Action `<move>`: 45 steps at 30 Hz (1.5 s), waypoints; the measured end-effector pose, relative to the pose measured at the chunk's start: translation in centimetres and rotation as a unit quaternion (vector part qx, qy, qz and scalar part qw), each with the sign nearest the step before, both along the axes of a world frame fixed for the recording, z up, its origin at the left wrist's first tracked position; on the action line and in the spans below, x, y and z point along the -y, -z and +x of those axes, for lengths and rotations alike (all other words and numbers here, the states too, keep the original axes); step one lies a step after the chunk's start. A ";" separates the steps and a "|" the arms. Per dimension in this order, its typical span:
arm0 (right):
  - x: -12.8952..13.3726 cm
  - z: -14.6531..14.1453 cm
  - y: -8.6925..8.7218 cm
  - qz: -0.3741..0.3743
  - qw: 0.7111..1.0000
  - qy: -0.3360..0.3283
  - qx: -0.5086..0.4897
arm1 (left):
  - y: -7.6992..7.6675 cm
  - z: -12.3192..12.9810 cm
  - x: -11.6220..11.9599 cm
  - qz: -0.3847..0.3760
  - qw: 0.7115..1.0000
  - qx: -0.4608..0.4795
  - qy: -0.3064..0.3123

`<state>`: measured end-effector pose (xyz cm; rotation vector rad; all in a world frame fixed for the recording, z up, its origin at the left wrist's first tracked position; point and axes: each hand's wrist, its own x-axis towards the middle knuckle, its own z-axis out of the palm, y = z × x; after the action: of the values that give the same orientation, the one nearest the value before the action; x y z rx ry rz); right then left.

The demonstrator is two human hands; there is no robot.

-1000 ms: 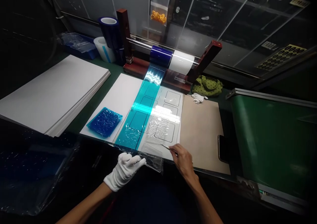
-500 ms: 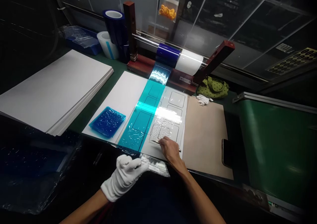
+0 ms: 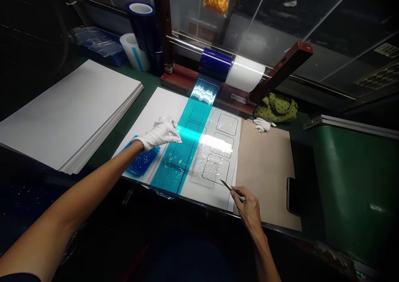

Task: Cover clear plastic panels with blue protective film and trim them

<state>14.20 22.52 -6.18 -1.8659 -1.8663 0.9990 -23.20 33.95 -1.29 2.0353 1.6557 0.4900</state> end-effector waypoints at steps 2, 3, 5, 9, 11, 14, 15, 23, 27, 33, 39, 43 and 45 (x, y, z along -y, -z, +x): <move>0.6 0.1 0.3 -0.005 1.000 0.001 0.007 | 1.1 -0.3 -1.0 -0.049 0.999 -0.001 0.022; 0.8 0.2 0.4 -0.006 1.000 0.003 0.010 | 1.6 -0.4 -1.4 -0.067 0.997 -0.003 0.028; 1.3 0.4 0.5 -0.009 1.000 0.008 0.015 | 2.5 -0.7 -1.9 -0.095 0.995 -0.009 0.031; 1.6 0.6 0.3 -0.015 0.999 0.012 0.028 | 3.8 -0.8 -2.7 -0.139 0.990 -0.025 0.027; 1.5 0.6 0.0 -0.014 0.999 0.012 0.030 | 4.5 -0.8 -3.0 -0.153 0.987 -0.034 0.020; 1.2 0.7 -0.4 -0.009 1.000 0.008 0.028 | 5.2 -1.0 -3.4 -0.159 0.986 -0.048 -0.003; 1.0 0.8 -0.5 -0.006 1.000 0.005 0.029 | 5.3 -1.1 -3.4 -0.154 0.987 -0.051 -0.015; -3.9 -1.6 0.0 0.095 0.984 -0.079 0.127 | 4.4 3.0 3.0 -0.020 0.987 -0.083 -0.139; -7.7 -5.1 1.2 0.113 0.953 -0.184 0.214 | 6.4 8.5 7.4 -0.037 0.988 -0.150 -0.033; -11.4 -9.4 2.3 0.075 0.906 -0.306 0.284 | 9.7 11.5 9.2 -0.080 0.978 -0.183 -0.060; -12.2 -10.0 2.2 0.058 0.894 -0.331 0.298 | 9.6 11.6 9.5 -0.111 0.971 -0.198 -0.070; -12.2 -9.9 1.9 0.063 0.891 -0.330 0.306 | 9.2 12.1 9.4 -0.123 0.968 -0.204 -0.079; -12.2 -10.1 2.0 0.065 0.890 -0.333 0.305 | 9.2 12.3 9.3 -0.128 0.966 -0.209 -0.086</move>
<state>4.09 34.72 -8.15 -1.5790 -2.9881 0.4186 -10.88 24.63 -10.50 1.8974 2.0287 -0.1117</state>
